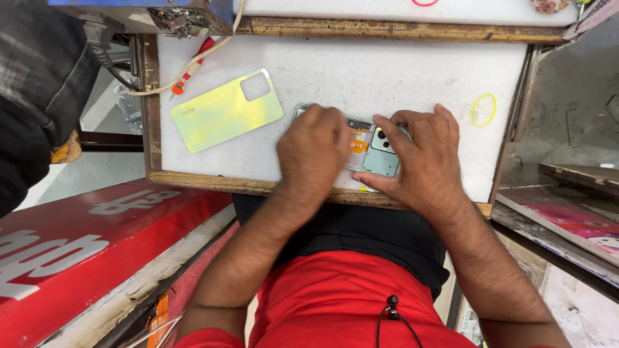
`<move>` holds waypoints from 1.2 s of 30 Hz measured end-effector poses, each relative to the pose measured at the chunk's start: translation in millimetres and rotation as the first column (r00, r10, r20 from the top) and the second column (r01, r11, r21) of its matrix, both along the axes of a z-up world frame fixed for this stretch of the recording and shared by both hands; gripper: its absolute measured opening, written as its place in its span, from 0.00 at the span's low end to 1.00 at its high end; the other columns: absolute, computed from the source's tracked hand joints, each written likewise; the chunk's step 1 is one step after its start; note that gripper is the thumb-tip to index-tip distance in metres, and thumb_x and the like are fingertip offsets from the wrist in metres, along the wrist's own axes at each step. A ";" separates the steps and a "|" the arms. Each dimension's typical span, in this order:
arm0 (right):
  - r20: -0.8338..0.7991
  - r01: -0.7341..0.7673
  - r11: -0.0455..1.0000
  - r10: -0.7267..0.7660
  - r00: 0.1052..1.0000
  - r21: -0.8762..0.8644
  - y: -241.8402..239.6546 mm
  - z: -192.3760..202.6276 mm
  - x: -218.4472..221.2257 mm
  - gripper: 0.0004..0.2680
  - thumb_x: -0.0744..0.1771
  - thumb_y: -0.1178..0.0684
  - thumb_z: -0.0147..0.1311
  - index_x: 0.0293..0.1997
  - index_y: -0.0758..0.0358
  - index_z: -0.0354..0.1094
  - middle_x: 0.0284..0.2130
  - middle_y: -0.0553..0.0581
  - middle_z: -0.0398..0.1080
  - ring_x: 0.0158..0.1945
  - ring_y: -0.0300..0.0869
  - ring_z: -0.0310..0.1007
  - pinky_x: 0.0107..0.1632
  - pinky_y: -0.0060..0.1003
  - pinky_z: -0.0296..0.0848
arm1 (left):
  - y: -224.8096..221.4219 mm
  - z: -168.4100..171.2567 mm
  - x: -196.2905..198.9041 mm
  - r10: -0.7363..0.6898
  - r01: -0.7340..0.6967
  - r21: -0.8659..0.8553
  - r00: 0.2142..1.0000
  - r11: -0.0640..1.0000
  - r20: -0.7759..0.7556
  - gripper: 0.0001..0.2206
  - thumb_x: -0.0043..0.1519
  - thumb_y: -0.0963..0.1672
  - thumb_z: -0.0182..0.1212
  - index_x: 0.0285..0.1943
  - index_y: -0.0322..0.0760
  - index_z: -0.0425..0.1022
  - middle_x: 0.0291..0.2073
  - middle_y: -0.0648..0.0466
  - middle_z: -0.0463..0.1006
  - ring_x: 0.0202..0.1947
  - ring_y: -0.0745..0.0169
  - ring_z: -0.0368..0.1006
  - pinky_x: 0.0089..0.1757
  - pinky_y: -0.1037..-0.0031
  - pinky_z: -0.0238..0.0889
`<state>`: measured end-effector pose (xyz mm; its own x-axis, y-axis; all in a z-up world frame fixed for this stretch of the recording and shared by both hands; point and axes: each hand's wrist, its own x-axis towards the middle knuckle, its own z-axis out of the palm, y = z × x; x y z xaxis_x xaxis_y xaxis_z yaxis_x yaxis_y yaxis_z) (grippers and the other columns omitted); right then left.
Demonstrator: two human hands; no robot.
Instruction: The person disassembles a smartphone by removing the back cover and camera module. They then handle a phone case and a new back cover, placing them on the workbench. The person reattaches the camera module to the phone body.
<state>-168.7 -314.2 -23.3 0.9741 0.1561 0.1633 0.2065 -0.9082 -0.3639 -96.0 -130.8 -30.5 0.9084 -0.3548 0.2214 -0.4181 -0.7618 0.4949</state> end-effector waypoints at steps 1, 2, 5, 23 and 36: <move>-0.002 0.001 1.000 -0.001 1.000 -0.001 0.1 0.1 -0.1 0.35 0.56 0.29 0.71 0.64 0.59 0.70 0.52 0.60 0.66 0.59 0.52 0.62 0.70 0.67 0.52 | 11.9 0.2 7.4 0.035 -0.035 0.011 0.999 0.999 0.012 0.04 0.58 0.40 0.69 0.35 0.36 0.77 0.28 0.53 0.75 0.26 0.63 0.75 0.27 0.71 0.71; -0.004 0.002 1.000 -0.002 1.000 -0.001 -0.6 0.5 -0.3 0.35 0.56 0.29 0.71 0.64 0.59 0.70 0.52 0.60 0.66 0.59 0.52 0.62 0.70 0.67 0.52 | 21.9 0.8 13.0 0.070 -0.071 0.021 0.997 0.997 0.024 0.04 0.59 0.40 0.69 0.36 0.35 0.78 0.28 0.53 0.76 0.26 0.63 0.75 0.27 0.71 0.70; 0.011 0.004 1.000 -0.004 1.000 0.002 -0.2 1.5 0.1 0.35 0.56 0.29 0.71 0.64 0.59 0.70 0.52 0.60 0.66 0.59 0.53 0.62 0.70 0.67 0.52 | 43.2 6.2 21.0 0.115 -0.115 0.042 0.993 0.992 -0.007 0.03 0.60 0.40 0.69 0.36 0.34 0.79 0.29 0.51 0.77 0.27 0.60 0.76 0.29 0.68 0.71; -0.004 0.042 0.989 -0.043 0.999 -0.141 25.2 21.6 7.2 0.30 0.61 0.32 0.63 0.67 0.59 0.66 0.70 0.63 0.55 0.75 0.64 0.44 0.70 0.72 0.46 | 202.7 19.4 22.4 0.426 -0.426 0.013 0.904 0.905 -0.019 0.15 0.65 0.35 0.53 0.59 0.35 0.76 0.40 0.47 0.83 0.41 0.49 0.81 0.44 0.60 0.73; 0.223 0.046 0.982 -0.088 0.971 0.185 53.5 12.0 -4.9 0.09 0.62 0.55 0.71 0.42 0.49 0.76 0.59 0.49 0.71 0.75 0.55 0.57 0.76 0.66 0.48 | 149.2 57.4 88.0 0.155 -0.091 -0.164 0.888 0.982 0.433 0.09 0.60 0.38 0.75 0.46 0.38 0.80 0.45 0.51 0.74 0.49 0.49 0.74 0.49 0.59 0.68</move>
